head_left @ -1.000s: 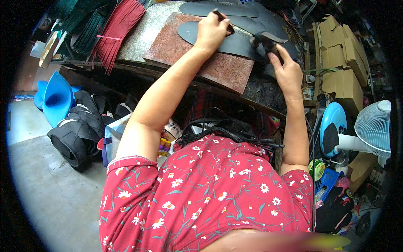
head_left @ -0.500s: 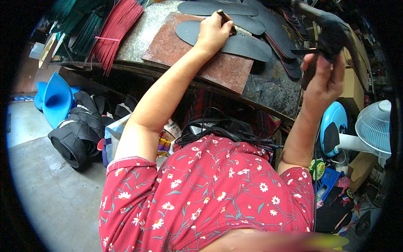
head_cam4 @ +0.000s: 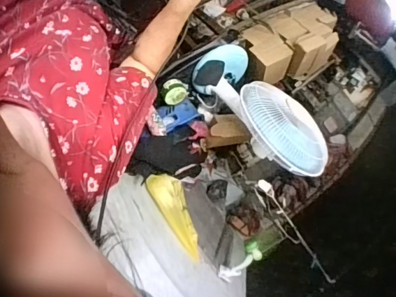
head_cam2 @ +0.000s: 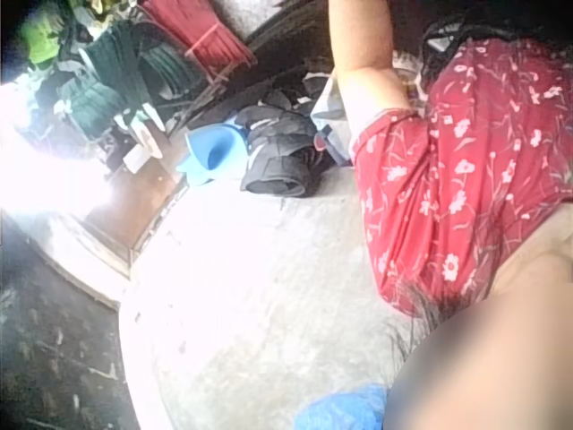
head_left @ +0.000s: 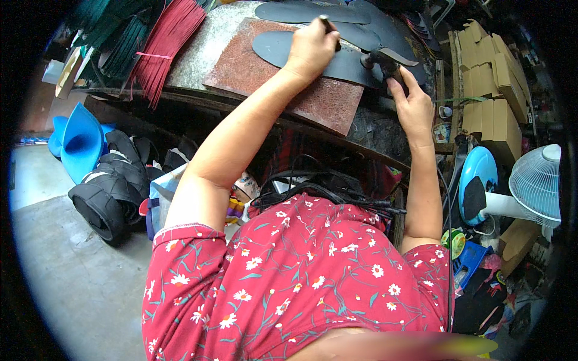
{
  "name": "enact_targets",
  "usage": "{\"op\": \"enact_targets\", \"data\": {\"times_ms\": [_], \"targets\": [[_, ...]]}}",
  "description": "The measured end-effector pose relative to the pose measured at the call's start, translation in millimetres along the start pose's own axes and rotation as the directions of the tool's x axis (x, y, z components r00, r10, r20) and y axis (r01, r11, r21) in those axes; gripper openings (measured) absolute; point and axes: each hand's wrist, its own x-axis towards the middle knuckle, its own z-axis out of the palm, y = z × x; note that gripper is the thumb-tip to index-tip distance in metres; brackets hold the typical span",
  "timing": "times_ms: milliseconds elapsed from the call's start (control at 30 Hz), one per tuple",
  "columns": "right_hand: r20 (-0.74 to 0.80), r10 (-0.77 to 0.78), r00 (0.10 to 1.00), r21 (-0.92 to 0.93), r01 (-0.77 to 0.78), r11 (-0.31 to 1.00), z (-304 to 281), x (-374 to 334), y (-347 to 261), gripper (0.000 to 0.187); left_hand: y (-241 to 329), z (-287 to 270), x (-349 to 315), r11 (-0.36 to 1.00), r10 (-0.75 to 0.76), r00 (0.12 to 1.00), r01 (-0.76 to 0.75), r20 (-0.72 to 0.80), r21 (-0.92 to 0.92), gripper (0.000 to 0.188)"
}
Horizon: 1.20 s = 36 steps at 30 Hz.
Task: The person repeatedly hammers a black shoe sole placed on a wooden block. They hold the sole with the left hand and strike it with a hammer in the right hand, occasionally repositioning the sole on the block.
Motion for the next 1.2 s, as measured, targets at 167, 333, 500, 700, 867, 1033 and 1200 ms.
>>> {"op": "enact_targets", "data": {"times_ms": [167, 333, 500, 700, 867, 1033, 1200], "targets": [[-0.055, -0.034, 0.998, -0.018, 0.033, 0.999, 4, 0, 3, 0.043, -12, 1, 3, 0.804, -0.324, 0.913, 0.404, 0.249, -0.437, 0.014], [-0.142, -0.066, 0.988, 0.378, 0.115, 0.919, -38, 0, -30, 0.043, -4, -1, 3, 0.987, -0.081, 0.983, 0.102, 0.163, -0.124, 0.015], [-0.381, -0.194, 0.904, 0.465, 0.368, 0.805, -45, 1, -45, 0.038, 15, 7, 0, 0.967, 0.221, 0.963, -0.237, 0.156, 0.097, 0.018], [-0.026, 0.085, 0.996, 0.142, -0.080, 0.987, -5, 1, -9, 0.044, 11, 8, -3, 0.996, 0.045, 0.994, -0.052, 0.101, 0.066, 0.017], [0.002, 0.017, 1.000, -0.058, -0.017, 0.998, 3, -3, -2, 0.045, -9, -3, 11, 0.619, -0.384, 0.923, 0.266, 0.010, -0.739, 0.008], [0.045, 0.065, 0.997, -0.034, -0.064, 0.997, 0, 0, -5, 0.045, -22, -22, 6, 0.752, -0.338, 0.929, 0.365, 0.154, -0.549, 0.011], [0.066, 0.062, 0.996, -0.017, -0.061, 0.998, 1, 4, -3, 0.046, -24, -17, 1, 0.840, -0.309, 0.935, 0.353, 0.172, -0.413, 0.015]]}}
